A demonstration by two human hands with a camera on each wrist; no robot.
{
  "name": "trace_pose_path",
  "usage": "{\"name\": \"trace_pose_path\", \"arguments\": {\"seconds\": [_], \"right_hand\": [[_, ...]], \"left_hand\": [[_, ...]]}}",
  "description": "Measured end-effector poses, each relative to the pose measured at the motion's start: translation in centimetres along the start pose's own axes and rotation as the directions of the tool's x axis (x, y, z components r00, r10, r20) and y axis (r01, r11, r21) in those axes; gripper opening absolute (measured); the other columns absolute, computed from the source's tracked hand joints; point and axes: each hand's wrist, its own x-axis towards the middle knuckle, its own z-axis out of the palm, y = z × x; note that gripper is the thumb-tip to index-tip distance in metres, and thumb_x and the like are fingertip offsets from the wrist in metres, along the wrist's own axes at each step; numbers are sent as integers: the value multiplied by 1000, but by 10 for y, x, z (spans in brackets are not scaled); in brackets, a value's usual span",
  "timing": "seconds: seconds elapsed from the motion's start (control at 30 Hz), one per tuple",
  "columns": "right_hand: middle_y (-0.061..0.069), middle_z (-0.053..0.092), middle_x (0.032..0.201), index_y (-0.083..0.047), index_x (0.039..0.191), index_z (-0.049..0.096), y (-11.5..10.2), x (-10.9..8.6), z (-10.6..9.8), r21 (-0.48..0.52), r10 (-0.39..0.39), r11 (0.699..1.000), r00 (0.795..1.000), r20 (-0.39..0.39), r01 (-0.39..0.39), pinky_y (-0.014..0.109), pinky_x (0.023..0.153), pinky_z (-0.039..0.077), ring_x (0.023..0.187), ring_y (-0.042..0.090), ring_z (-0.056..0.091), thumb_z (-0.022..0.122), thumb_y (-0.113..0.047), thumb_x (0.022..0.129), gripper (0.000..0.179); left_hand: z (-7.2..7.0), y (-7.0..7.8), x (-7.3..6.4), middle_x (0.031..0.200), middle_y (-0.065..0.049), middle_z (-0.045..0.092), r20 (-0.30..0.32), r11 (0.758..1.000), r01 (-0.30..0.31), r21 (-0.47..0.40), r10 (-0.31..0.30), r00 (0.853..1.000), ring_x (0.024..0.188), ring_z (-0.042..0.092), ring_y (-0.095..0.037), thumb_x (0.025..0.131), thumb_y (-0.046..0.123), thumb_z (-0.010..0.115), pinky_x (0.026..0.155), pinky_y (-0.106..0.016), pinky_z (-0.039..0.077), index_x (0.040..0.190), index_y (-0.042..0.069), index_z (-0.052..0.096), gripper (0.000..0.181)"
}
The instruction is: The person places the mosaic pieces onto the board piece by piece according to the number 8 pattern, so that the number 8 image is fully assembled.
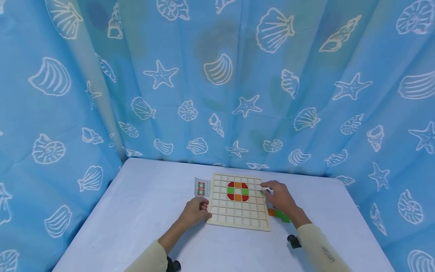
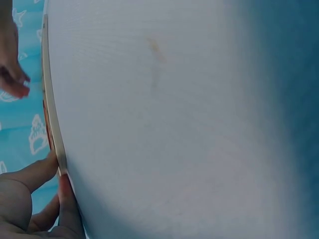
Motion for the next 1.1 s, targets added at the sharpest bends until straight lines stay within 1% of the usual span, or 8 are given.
{"name": "trace_pose_path", "arguments": {"seconds": [0.07, 0.17, 0.3, 0.4, 0.7, 0.83, 0.93, 1.1], "right_hand": [[9, 63, 123, -11, 122, 68, 12, -8, -4, -13, 44, 999, 999, -7, -44, 50, 95, 46, 113, 29, 56, 64, -12, 92, 30], [10, 64, 119, -10, 120, 68, 27, -19, -8, -36, 76, 996, 997, -4, -77, 48, 90, 49, 105, 28, 57, 66, -13, 91, 30], [8, 66, 108, -8, 117, 70, 42, -27, -10, -69, 58, 996, 998, 2, -58, 41, 82, 53, 91, 23, 56, 71, -14, 88, 30], [6, 66, 103, -6, 117, 69, 47, -30, -11, -91, 40, 995, 999, 4, -39, 38, 78, 53, 87, 20, 54, 75, -13, 84, 34], [7, 67, 111, -8, 120, 69, 51, -33, -13, -123, 28, 992, 999, 44, -23, 43, 84, 53, 97, 24, 56, 78, -6, 80, 41], [6, 68, 110, -9, 121, 69, 52, -33, -17, -127, 21, 992, 998, 53, -14, 42, 82, 53, 94, 22, 57, 79, -7, 80, 42], [6, 68, 109, -9, 121, 69, 52, -33, -20, -126, 48, 991, 997, 55, -40, 41, 82, 53, 92, 21, 56, 79, -10, 80, 42], [8, 67, 112, -7, 123, 67, 54, -34, -22, -117, 90, 990, 991, 95, -79, 44, 85, 52, 96, 23, 56, 78, -10, 81, 43]], "left_hand": [[0, 0, 0, 89, -2, 54, 3, 1000, 5, -5, -5, 1000, 81, 53, -16, 76, 12, 83, 68, -27, 46, 112, 1, 62, 43], [0, -1, 0, 89, -2, 54, 5, 1000, 12, -7, -12, 1000, 81, 52, -15, 76, 12, 83, 68, -26, 46, 112, 1, 62, 43], [-1, -2, 0, 89, -2, 54, 0, 1000, 13, -4, -13, 1000, 81, 53, -14, 75, 11, 83, 68, -26, 46, 111, 1, 62, 43], [-1, -1, 0, 88, -2, 55, -4, 1000, 15, -4, -15, 1000, 80, 53, -15, 76, 12, 83, 68, -27, 47, 111, 1, 62, 42], [1, 0, 0, 89, -2, 55, 2, 1000, 6, -13, -6, 1000, 80, 52, -15, 76, 11, 83, 67, -26, 46, 111, 0, 62, 42], [1, 0, 0, 88, -2, 54, 0, 1000, 5, -7, -5, 1000, 80, 52, -15, 76, 11, 83, 67, -26, 46, 110, 1, 62, 41], [1, 0, 0, 88, -2, 54, -2, 1000, -9, 3, 9, 1000, 80, 52, -15, 76, 11, 83, 67, -26, 46, 110, 1, 62, 41], [-1, 1, -1, 88, -4, 55, -5, 1000, -27, 5, 27, 1000, 80, 52, -15, 75, 9, 83, 67, -26, 46, 110, -1, 63, 42]]}}
